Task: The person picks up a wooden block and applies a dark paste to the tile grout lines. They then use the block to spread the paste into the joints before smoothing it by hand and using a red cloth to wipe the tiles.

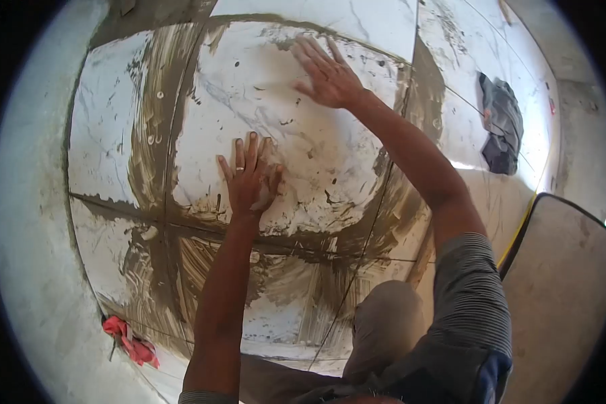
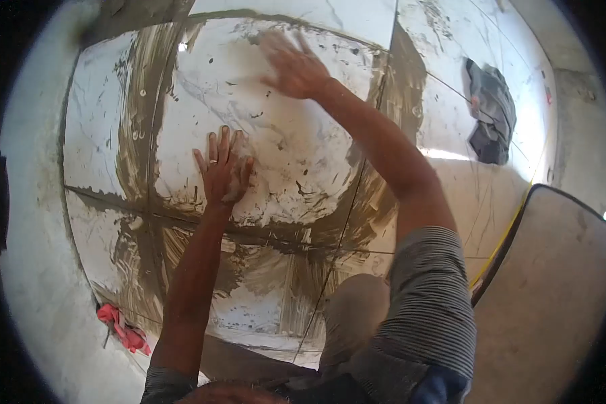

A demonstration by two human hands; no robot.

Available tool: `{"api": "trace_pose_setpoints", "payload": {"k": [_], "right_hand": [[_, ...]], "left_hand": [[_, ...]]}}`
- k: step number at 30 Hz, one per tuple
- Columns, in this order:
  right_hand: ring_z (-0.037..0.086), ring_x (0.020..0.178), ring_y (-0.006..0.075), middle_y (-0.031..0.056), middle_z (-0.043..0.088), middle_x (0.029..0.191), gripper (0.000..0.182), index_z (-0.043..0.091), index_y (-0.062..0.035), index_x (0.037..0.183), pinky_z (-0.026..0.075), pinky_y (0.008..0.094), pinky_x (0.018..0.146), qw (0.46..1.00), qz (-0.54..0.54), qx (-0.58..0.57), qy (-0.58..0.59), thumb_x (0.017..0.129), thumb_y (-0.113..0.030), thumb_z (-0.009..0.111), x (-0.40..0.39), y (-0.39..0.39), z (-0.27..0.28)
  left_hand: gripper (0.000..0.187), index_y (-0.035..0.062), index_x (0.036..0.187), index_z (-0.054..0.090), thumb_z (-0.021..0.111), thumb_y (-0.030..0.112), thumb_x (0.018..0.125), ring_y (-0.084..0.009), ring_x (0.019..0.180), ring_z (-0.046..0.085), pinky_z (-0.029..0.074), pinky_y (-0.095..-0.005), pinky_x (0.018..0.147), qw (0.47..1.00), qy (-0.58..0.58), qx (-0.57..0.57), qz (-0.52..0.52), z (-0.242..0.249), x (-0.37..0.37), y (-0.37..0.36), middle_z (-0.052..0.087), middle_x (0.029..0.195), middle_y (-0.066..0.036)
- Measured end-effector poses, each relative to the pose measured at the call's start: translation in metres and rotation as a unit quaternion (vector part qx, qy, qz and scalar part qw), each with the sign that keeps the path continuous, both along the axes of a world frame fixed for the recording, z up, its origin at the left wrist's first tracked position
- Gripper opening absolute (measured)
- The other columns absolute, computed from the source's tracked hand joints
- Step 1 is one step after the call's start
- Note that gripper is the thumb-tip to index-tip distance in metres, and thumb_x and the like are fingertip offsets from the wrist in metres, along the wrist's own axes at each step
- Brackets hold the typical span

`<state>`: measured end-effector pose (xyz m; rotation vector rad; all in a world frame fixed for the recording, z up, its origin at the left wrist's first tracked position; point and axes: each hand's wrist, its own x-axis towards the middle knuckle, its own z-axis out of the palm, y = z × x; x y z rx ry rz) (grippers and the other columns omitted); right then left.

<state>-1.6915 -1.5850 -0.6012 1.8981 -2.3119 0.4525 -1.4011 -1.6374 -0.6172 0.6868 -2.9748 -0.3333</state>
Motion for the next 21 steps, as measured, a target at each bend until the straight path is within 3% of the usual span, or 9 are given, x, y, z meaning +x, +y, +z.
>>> {"api": "trace_pose_setpoints", "payload": {"k": [3,9,10,12,15,17,18,20,21], "right_hand": [[0.025,0.138,0.0299,0.0153,0.025,0.149,0.076,0.021,-0.0054,0.145,0.013,0.0516,0.111,0.993,-0.1,0.027,0.06,0.091,-0.055,0.04,-0.037,-0.022,-0.042],[0.016,0.14,0.0275,0.0143,0.021,0.151,0.079,0.023,-0.0053,0.144,0.009,0.0512,0.113,0.998,0.025,-0.032,0.037,0.09,-0.062,0.032,0.029,-0.073,0.044],[0.016,0.14,0.0275,0.0143,0.021,0.151,0.079,0.023,-0.0053,0.144,0.009,0.0512,0.113,0.998,0.035,-0.044,0.041,0.09,-0.062,0.032,0.021,-0.087,0.022],[0.018,0.14,0.0278,0.0144,0.022,0.15,0.079,0.023,-0.0053,0.144,0.008,0.0518,0.113,0.998,-0.059,0.03,0.019,0.09,-0.061,0.032,0.001,-0.105,-0.036],[0.016,0.141,0.0272,0.0148,0.021,0.15,0.078,0.02,-0.0054,0.145,0.008,0.0508,0.113,0.994,-0.061,0.072,0.047,0.091,-0.061,0.03,0.016,-0.108,-0.025],[0.015,0.141,0.0261,0.0148,0.019,0.151,0.077,0.018,-0.0058,0.145,0.007,0.0483,0.114,0.993,-0.01,0.103,0.058,0.092,-0.06,0.03,0.034,-0.13,0.016],[0.014,0.141,0.0259,0.0146,0.02,0.151,0.077,0.019,-0.0061,0.145,0.008,0.0466,0.114,0.998,0.052,0.008,0.029,0.092,-0.06,0.032,0.046,-0.123,0.022],[0.015,0.141,0.0259,0.0143,0.021,0.15,0.077,0.02,-0.0068,0.145,0.008,0.0484,0.114,0.996,0.05,0.072,-0.01,0.091,-0.059,0.035,0.038,-0.128,-0.019],[0.015,0.141,0.0257,0.0144,0.022,0.15,0.076,0.021,-0.007,0.145,0.008,0.0496,0.114,0.999,-0.007,0.036,0.018,0.091,-0.059,0.037,0.023,-0.138,-0.039]], "left_hand": [[0.056,0.0195,0.141,0.037,0.045,0.045,0.092,-0.0356,0.137,0.022,0.01,-0.0651,0.105,1.0,0.001,0.004,0.001,0.003,-0.011,-0.01,0.027,0.149,-0.007],[0.059,0.0206,0.143,0.033,0.046,0.045,0.09,-0.0352,0.135,0.025,0.013,-0.0669,0.103,1.0,-0.003,0.003,-0.004,0.008,-0.006,-0.006,0.025,0.15,-0.008],[0.059,0.0206,0.143,0.033,0.046,0.045,0.09,-0.0352,0.135,0.025,0.013,-0.0669,0.103,1.0,0.001,-0.009,0.006,0.004,-0.01,-0.012,0.025,0.15,-0.008],[0.061,0.0212,0.144,0.03,0.047,0.044,0.09,-0.0345,0.136,0.024,0.013,-0.0667,0.103,1.0,-0.002,0.007,-0.008,0.003,-0.006,-0.009,0.022,0.151,-0.007],[0.063,0.0228,0.145,0.028,0.049,0.042,0.089,-0.0341,0.137,0.022,0.014,-0.0659,0.104,0.999,-0.022,0.025,-0.014,0.005,0.006,0.004,0.02,0.152,-0.006],[0.063,0.0232,0.144,0.03,0.051,0.041,0.087,-0.0333,0.137,0.021,0.015,-0.0659,0.104,1.0,-0.007,0.016,-0.001,0.002,-0.006,-0.009,0.02,0.152,-0.006],[0.063,0.0232,0.144,0.03,0.051,0.041,0.087,-0.0333,0.137,0.021,0.015,-0.0659,0.104,1.0,-0.012,0.018,0.004,0.002,-0.006,-0.008,0.02,0.152,-0.006],[0.062,0.0232,0.143,0.032,0.052,0.04,0.087,-0.0328,0.137,0.022,0.014,-0.0657,0.104,1.0,0.006,0.023,0.0,0.006,-0.005,-0.009,0.021,0.152,-0.006],[0.062,0.0232,0.143,0.032,0.052,0.04,0.087,-0.0328,0.137,0.022,0.014,-0.0657,0.104,1.0,0.007,0.022,0.001,0.006,-0.005,-0.01,0.021,0.152,-0.006]]}}
